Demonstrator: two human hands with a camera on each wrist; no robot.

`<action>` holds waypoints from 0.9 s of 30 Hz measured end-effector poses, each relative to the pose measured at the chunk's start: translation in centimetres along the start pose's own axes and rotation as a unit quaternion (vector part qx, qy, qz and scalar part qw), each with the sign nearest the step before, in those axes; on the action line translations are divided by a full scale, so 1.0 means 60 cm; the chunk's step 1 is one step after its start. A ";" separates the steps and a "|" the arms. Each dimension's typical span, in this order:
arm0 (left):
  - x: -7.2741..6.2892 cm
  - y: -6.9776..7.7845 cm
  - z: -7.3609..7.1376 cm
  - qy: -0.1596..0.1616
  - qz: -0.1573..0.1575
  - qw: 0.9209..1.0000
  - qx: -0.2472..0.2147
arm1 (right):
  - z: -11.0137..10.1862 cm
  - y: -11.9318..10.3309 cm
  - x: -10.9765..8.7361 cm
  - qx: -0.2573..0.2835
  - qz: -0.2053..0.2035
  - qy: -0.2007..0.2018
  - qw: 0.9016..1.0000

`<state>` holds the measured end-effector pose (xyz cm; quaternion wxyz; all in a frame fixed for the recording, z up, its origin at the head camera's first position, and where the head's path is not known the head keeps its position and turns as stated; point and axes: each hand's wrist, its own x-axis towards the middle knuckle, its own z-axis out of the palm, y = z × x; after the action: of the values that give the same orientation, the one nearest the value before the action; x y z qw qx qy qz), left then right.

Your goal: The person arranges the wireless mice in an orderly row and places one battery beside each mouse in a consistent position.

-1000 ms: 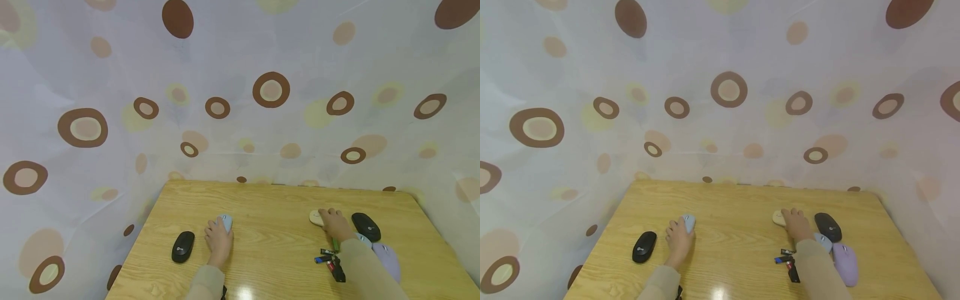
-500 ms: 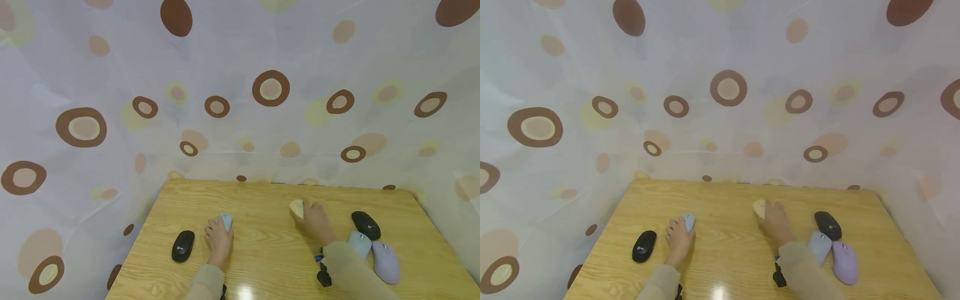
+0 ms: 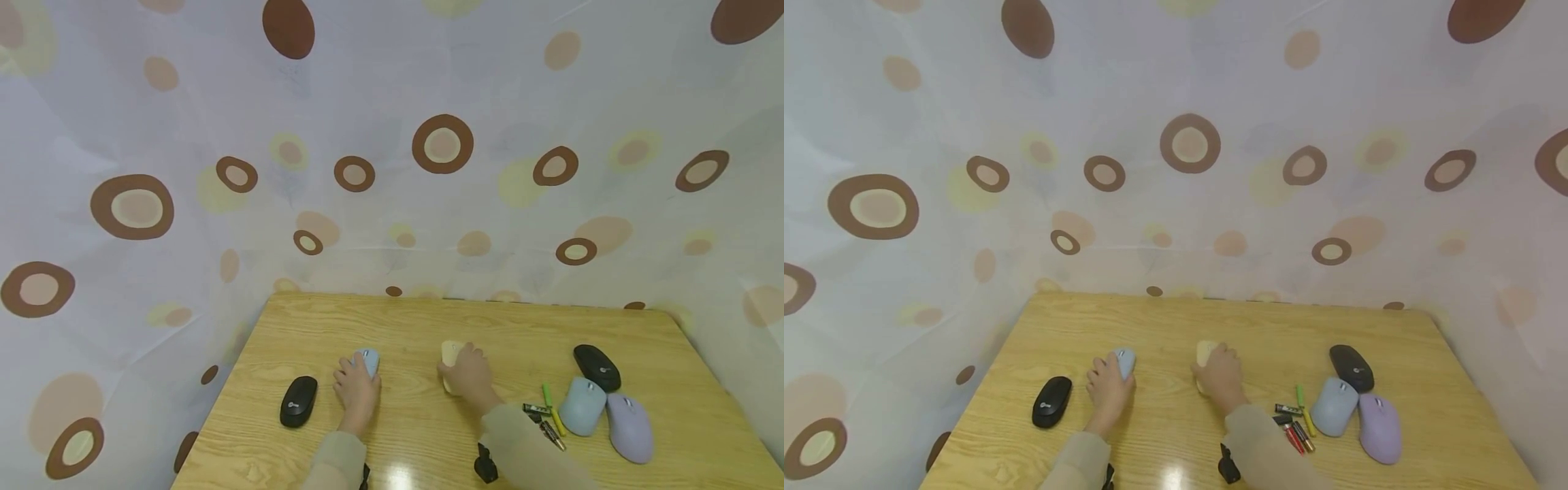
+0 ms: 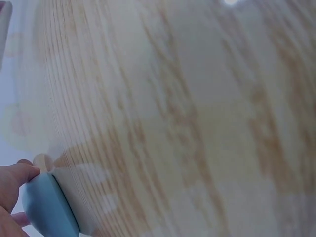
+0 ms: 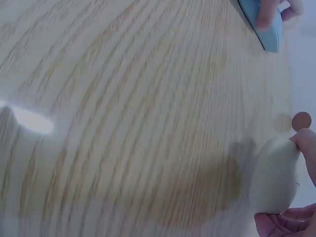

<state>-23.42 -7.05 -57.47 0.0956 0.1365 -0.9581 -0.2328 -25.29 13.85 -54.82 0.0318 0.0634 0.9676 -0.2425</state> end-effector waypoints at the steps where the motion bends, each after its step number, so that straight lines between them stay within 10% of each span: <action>1: 0.000 0.000 0.000 0.000 0.000 1.000 0.001 | 0.003 -0.003 -0.001 0.000 0.000 0.003 1.000; 27: -0.001 -0.005 0.002 0.004 0.013 1.000 -0.001 | 0.054 -0.018 -0.015 0.020 0.009 0.051 0.998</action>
<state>-23.35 -7.26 -57.73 0.1026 0.1244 -0.9593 -0.2318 -24.42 11.27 -57.10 -0.0169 0.0855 0.9621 -0.2583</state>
